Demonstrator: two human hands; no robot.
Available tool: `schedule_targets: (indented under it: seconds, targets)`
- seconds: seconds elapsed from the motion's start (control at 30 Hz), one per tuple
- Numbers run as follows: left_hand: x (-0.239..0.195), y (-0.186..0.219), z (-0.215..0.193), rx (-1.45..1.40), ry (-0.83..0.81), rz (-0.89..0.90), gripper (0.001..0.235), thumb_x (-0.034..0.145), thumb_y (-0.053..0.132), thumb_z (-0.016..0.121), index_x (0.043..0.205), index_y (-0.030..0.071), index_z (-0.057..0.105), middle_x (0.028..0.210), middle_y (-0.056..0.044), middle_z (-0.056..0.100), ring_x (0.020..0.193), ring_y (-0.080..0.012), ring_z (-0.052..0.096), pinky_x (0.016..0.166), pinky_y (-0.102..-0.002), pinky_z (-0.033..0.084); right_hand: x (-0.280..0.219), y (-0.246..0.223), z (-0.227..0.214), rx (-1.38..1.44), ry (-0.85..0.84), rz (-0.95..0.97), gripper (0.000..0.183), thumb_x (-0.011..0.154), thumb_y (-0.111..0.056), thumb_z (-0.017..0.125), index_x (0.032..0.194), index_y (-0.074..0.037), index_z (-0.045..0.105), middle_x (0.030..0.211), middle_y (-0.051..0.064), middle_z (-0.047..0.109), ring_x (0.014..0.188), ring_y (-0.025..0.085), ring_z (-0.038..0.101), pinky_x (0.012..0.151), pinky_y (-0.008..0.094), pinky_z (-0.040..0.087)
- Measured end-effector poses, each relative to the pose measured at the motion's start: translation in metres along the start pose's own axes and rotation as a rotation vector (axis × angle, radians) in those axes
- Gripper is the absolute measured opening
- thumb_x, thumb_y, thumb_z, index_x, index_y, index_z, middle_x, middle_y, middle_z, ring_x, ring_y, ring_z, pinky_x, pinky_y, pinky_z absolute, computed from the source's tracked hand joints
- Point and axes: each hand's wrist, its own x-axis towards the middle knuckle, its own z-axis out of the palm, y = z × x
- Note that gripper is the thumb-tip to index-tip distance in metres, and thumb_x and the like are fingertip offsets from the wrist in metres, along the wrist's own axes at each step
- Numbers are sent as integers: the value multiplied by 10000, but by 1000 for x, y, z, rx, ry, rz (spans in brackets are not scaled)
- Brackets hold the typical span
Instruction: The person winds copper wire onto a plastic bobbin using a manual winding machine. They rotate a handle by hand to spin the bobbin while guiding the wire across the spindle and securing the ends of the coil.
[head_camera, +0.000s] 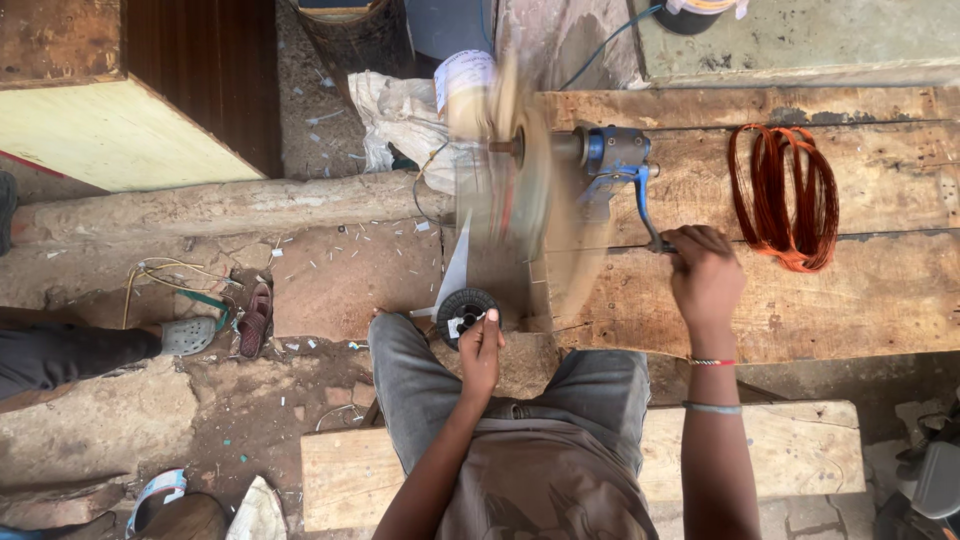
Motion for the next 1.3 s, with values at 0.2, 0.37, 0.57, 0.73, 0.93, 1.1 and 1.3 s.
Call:
schedule_targets:
  seconds: [0.2,0.37,0.57,0.73,0.93,1.1,1.3]
  targets:
    - [-3,-5,-3,-23,-9,-46,535,1095,329,510,635,58,474,559,47,353,523,-40,305,498,-286,246,15,8,-37,157,106,29,245,900,98,755,1046,-95,791,1126,53,780,1062,205,734,872,342,607]
    - [-4,-10,-5,-27,-2,-26,532,1090,323,512,632,53,493,548,42,392,509,-41,320,489,-282,259,46,29,-34,312,204,4,302,976,179,684,1125,-63,789,1153,79,791,1032,166,762,990,303,611]
    - [0,-13,-4,-15,-13,6,536,1097,326,513,636,54,483,557,33,422,511,-45,343,486,-289,279,103,36,-24,423,173,204,260,959,129,755,1117,-71,808,1107,102,821,675,198,632,618,301,479]
    - [2,-19,-4,29,8,-89,541,1079,336,507,619,52,503,533,25,419,490,-54,339,476,-292,271,138,47,14,413,292,-46,389,899,164,772,1203,-78,788,1168,109,790,1055,198,765,929,308,633]
    - [5,-23,-4,-4,-9,-48,540,1101,344,499,643,58,474,581,36,437,543,-41,354,507,-286,290,166,67,72,323,203,31,404,871,139,746,1163,-134,807,1124,71,805,991,176,786,752,281,616]
    - [6,-19,-4,-6,-4,-97,536,1096,335,500,637,60,466,566,42,396,526,-43,325,495,-288,263,162,74,115,269,115,76,341,862,44,829,1107,-193,825,1036,38,808,816,152,772,624,291,582]
    - [8,-12,-2,5,13,-69,536,1093,327,505,628,63,471,564,44,400,535,-43,339,499,-289,275,122,85,165,163,4,185,378,832,6,810,1139,-215,824,1001,46,801,727,178,745,553,315,570]
